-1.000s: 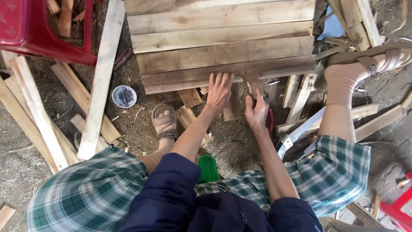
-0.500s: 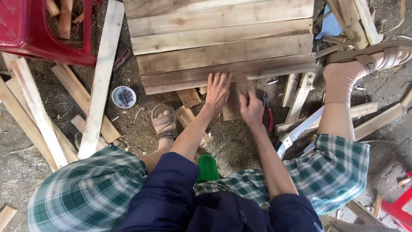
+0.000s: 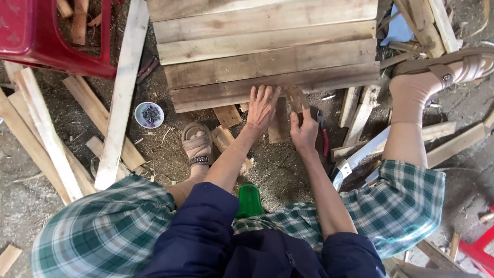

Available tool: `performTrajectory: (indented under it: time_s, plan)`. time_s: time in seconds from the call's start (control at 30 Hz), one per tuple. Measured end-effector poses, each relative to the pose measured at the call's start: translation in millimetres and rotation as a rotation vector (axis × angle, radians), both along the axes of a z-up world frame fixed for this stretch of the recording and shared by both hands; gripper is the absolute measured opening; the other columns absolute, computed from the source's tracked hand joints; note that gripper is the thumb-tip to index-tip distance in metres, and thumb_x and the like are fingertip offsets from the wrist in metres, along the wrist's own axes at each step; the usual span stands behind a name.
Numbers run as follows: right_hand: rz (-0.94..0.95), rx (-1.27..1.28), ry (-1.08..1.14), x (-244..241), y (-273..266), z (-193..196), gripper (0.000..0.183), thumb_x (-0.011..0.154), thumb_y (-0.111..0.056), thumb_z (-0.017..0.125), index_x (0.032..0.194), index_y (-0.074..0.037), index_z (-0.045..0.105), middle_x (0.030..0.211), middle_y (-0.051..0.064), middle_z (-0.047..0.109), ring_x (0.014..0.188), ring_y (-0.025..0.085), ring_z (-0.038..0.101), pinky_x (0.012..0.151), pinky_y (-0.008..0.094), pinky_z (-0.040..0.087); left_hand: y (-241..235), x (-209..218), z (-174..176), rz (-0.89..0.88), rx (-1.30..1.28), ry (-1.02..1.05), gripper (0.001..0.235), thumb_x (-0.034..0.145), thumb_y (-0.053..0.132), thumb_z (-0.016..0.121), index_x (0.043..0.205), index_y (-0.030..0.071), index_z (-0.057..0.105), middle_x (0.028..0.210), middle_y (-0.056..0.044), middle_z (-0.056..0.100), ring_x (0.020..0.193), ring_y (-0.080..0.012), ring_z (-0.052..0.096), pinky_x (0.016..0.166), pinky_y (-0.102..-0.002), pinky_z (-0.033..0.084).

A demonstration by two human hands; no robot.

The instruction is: The person sits on the ground and uses a hammer to drive nails into wooden planks, securing them to a frame. They also use pliers to adjust nails and a ruler to measure alignment while assembling the structure.

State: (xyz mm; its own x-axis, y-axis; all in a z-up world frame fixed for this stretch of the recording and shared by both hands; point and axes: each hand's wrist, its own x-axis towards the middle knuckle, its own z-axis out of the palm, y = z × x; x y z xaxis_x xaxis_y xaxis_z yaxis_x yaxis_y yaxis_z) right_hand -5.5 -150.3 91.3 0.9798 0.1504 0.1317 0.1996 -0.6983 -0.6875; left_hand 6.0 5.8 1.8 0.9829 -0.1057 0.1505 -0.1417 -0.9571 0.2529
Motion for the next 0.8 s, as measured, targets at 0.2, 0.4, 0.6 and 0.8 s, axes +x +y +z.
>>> performTrajectory:
  time_s: [0.2,0.4,0.6,0.8]
  plan:
    - [0.051,0.14,-0.122,0,-11,-20,0.037,0.096,-0.009,0.07,0.129,0.008,0.065,0.099,0.032,0.071,0.093,0.048,0.068,0.071,0.049,0.057,0,1,3,0.01,0.035,0.008,0.06,0.08,0.016,0.073,0.138,0.011,0.06,0.125,-0.016,0.048,0.13,-0.0384,0.044,0.112,-0.062,0.038]
    - [0.034,0.051,0.023,3,-17,-33,0.042,0.102,-0.021,0.065,0.136,0.001,0.063,0.093,0.032,0.071,0.088,0.05,0.068,0.064,0.054,0.054,-1,1,6,0.013,0.033,0.022,0.063,0.08,0.018,0.078,0.139,0.011,0.059,0.128,-0.016,0.047,0.131,-0.039,0.043,0.112,-0.063,0.037]
    - [0.028,0.07,-0.021,1,-1,-5,0.039,0.099,-0.017,0.067,0.133,0.003,0.063,0.096,0.031,0.071,0.089,0.049,0.069,0.066,0.053,0.055,0,2,11,0.013,0.031,0.032,0.059,0.084,0.015,0.075,0.14,0.011,0.058,0.128,-0.016,0.047,0.131,-0.0392,0.043,0.113,-0.063,0.037]
    - [-0.038,0.017,0.027,-2,-5,-17,0.037,0.102,-0.027,0.066,0.123,0.005,0.067,0.089,0.031,0.071,0.088,0.048,0.07,0.068,0.051,0.056,0,1,0,0.008,-0.019,0.014,0.056,0.086,0.015,0.071,0.14,0.011,0.057,0.126,-0.016,0.049,0.13,-0.0402,0.046,0.112,-0.064,0.037]
